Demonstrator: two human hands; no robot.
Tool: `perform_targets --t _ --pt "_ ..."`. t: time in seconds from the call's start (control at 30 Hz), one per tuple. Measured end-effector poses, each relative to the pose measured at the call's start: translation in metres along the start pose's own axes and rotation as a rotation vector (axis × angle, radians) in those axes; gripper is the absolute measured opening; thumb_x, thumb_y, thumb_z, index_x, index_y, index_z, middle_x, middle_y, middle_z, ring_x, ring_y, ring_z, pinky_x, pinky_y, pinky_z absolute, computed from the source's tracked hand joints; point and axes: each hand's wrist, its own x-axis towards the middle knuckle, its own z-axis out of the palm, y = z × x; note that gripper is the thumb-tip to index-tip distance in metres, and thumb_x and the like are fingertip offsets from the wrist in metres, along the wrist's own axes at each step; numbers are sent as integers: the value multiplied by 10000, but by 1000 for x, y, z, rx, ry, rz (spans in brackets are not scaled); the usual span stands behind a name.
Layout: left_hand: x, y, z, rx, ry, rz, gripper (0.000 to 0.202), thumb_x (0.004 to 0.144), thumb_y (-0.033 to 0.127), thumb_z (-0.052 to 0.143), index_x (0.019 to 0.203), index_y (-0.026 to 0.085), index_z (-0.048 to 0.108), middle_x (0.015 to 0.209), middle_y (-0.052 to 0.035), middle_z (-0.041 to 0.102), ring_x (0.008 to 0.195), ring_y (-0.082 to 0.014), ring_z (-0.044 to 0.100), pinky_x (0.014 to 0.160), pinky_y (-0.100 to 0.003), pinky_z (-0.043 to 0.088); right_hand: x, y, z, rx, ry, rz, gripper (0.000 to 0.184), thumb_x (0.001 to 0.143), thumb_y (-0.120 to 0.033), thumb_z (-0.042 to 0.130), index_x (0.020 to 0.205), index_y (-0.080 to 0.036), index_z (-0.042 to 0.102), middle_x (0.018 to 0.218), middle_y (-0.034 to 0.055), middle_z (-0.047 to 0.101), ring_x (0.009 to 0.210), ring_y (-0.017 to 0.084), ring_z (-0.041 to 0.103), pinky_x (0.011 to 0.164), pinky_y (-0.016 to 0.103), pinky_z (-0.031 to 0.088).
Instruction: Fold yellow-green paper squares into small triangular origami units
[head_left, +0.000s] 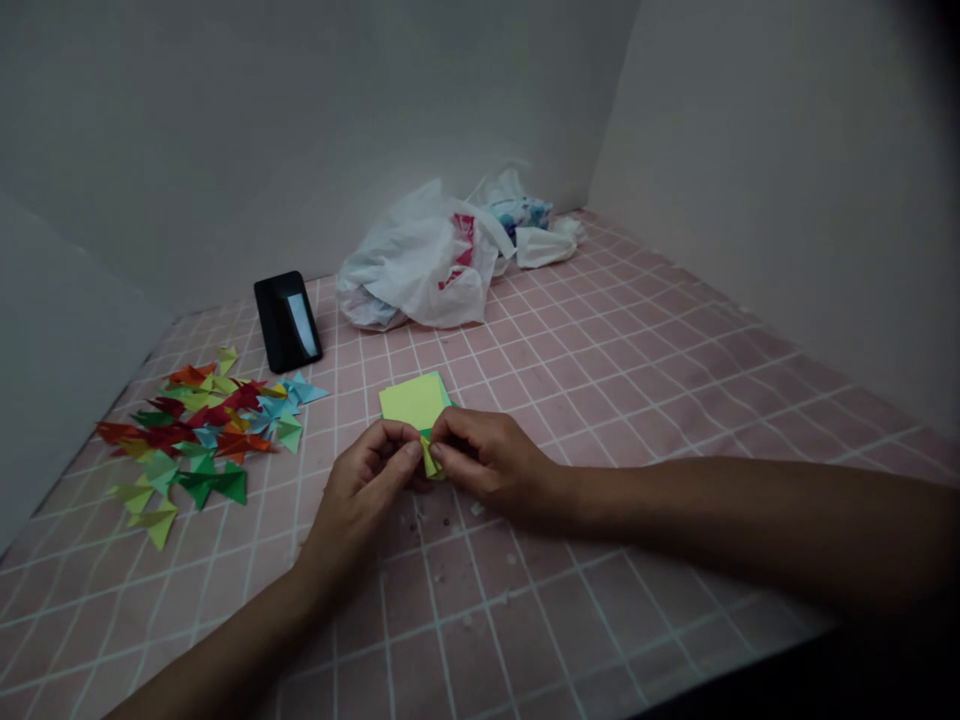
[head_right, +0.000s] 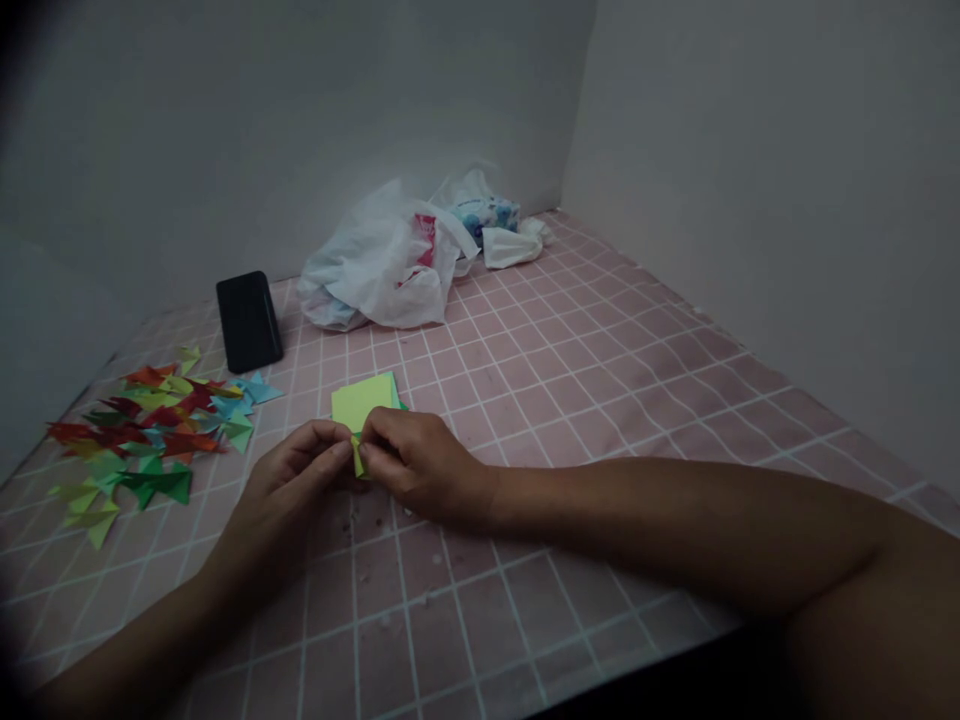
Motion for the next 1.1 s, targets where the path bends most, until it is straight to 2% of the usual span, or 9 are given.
perform_targets --t 0.27,0.4,0.6,0.9,1.1 --pt "-2 -1 2 3 -42 -21 166 869 322 688 860 173 617 785 5 624 723 -122 580 690 -233 474 1 -2 0 126 7 133 67 835 -169 562 768 -170 550 668 -23 547 602 105 458 563 237 340" --pt "0 -2 4 -39 -35 -15 179 887 341 671 854 175 613 782 8 614 741 -127 576 728 -251 500 2 0 -1 143 -7 128 77 843 -171 550 766 -172 541 670 -24 542 614 107 467 581 240 355" --pt "1 -4 3 -124 -34 -105 210 850 352 706 850 168 605 768 0 639 730 -135 615 733 -267 525 2 2 1 66 -19 112 103 853 -189 555 753 -173 542 690 -10 567 641 117 492 596 248 356" --pt "-2 3 6 13 0 -76 232 784 343 755 865 172 621 822 -4 646 722 -143 631 708 -274 515 2 1 1 103 11 109 98 849 -182 548 752 -174 535 674 -22 531 621 110 460 573 241 336" --pt "-4 4 4 34 -22 -30 202 847 365 691 858 177 620 798 1 622 725 -138 605 692 -255 484 0 0 1 121 10 100 86 848 -181 562 764 -173 544 681 -16 554 619 111 475 570 241 344"
